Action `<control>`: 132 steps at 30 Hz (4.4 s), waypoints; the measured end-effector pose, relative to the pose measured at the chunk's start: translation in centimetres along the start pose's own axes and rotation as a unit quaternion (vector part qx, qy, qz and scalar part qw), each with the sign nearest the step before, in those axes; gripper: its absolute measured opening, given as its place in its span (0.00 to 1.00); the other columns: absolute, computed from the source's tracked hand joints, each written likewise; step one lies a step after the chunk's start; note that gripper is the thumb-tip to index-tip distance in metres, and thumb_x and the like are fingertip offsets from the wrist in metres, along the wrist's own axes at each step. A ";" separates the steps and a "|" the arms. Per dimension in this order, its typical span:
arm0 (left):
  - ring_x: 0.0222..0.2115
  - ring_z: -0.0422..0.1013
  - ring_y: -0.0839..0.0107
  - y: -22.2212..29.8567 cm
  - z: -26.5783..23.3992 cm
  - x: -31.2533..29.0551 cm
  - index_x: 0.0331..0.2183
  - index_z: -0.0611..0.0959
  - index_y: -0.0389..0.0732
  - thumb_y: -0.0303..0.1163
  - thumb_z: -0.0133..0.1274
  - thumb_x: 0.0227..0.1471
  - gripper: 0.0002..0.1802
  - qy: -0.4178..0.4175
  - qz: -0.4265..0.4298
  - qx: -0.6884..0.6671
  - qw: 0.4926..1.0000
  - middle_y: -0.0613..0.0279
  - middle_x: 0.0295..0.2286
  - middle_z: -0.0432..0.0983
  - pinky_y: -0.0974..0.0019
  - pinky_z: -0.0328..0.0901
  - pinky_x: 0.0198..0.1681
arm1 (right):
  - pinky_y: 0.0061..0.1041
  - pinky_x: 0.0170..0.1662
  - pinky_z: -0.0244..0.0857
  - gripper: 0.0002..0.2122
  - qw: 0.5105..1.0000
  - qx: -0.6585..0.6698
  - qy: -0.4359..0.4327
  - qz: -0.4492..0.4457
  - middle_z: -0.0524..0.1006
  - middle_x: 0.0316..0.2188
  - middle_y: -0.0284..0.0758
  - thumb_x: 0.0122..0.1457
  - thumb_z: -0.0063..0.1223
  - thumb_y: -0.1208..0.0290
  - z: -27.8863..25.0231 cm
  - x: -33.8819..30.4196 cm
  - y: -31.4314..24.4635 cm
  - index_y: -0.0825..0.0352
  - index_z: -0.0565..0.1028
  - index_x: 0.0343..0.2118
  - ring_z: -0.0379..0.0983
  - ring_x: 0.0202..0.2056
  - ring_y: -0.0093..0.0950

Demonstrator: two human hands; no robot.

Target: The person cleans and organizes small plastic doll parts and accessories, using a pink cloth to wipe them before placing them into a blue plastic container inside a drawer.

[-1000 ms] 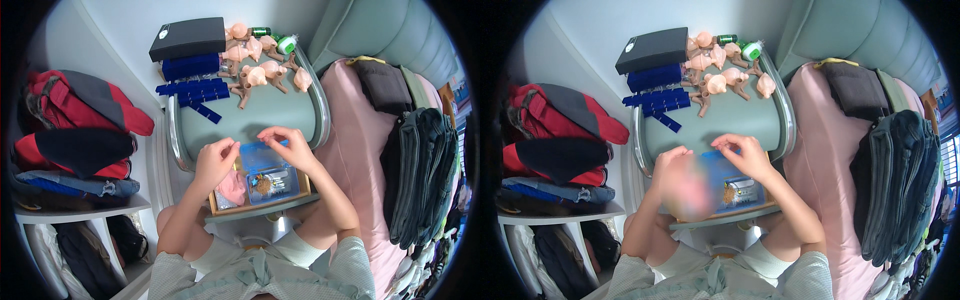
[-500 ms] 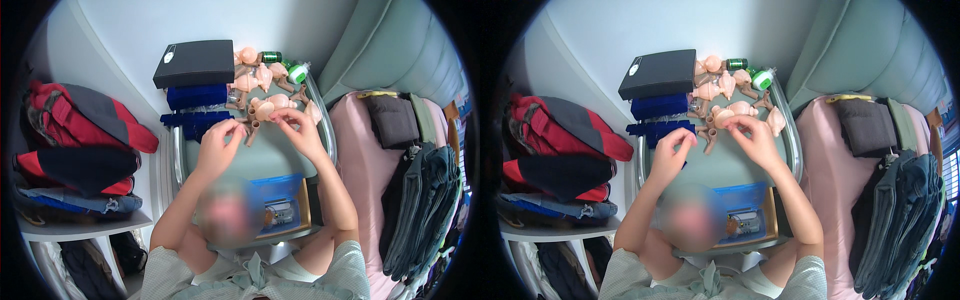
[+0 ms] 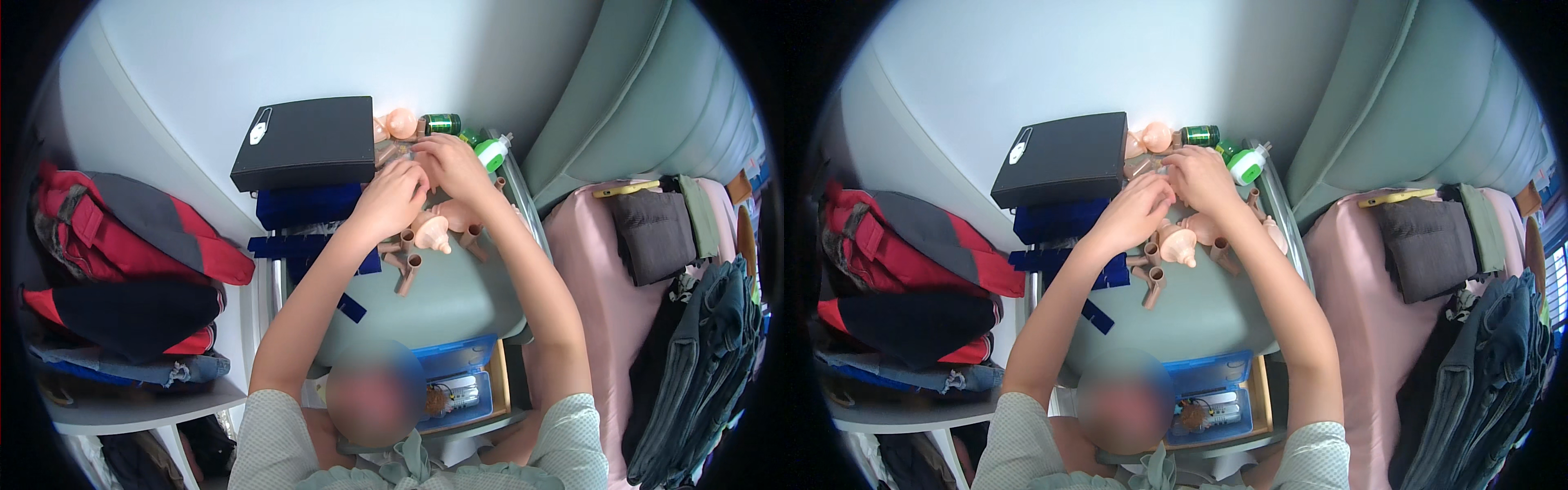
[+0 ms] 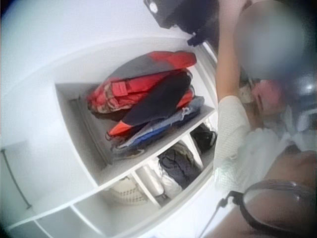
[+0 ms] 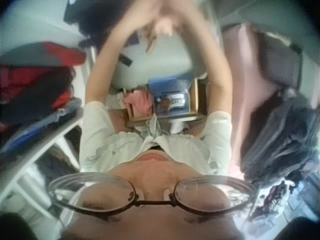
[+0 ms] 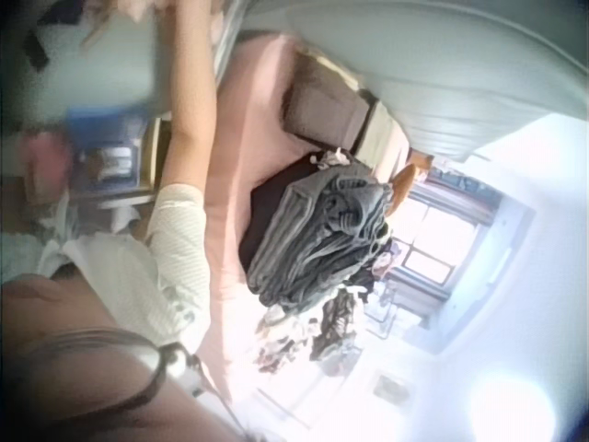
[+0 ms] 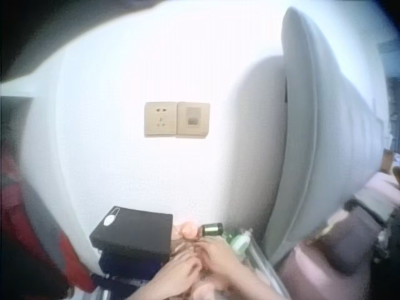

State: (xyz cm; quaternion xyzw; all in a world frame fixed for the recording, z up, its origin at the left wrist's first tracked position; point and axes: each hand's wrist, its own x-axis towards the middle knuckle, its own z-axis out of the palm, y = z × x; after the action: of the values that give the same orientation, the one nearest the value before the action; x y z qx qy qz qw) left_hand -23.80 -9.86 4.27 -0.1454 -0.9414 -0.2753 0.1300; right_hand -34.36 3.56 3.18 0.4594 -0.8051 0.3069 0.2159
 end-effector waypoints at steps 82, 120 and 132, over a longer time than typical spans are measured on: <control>0.28 0.71 0.68 14.0 1.5 -12.2 0.42 0.78 0.40 0.20 0.53 0.45 0.18 0.137 0.005 -0.211 0.968 0.59 0.27 0.75 0.68 0.65 0.33 | 0.23 0.39 0.65 0.24 0.949 0.227 -0.097 0.194 0.77 0.33 0.34 0.44 0.61 0.75 -14.2 -16.1 -14.0 0.67 0.69 0.47 0.72 0.32 0.22; 0.23 0.72 0.76 15.1 16.1 -27.4 0.25 0.78 0.38 0.20 0.58 0.39 0.06 0.079 -0.227 -0.247 0.939 0.63 0.19 0.74 0.73 0.68 0.28 | 0.34 0.36 0.68 0.10 0.894 0.047 -0.292 0.337 0.77 0.24 0.41 0.45 0.51 0.72 -9.1 -33.1 -16.0 0.63 0.76 0.32 0.75 0.29 0.38; 0.33 0.68 0.61 15.2 12.6 -27.1 0.30 0.78 0.44 0.25 0.55 0.39 0.10 0.144 -0.125 0.022 0.981 0.62 0.28 0.70 0.60 0.65 0.32 | 0.37 0.31 0.69 0.06 0.936 -0.044 -0.148 0.317 0.76 0.23 0.42 0.49 0.49 0.70 -9.0 -33.3 -15.7 0.63 0.75 0.28 0.74 0.27 0.41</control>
State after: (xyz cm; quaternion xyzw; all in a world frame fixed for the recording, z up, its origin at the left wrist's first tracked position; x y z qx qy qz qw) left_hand 4.46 3.90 -7.47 0.0175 -0.9294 -0.2864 0.2321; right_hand -3.93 23.87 -6.68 0.2108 -0.9445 0.2517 0.0061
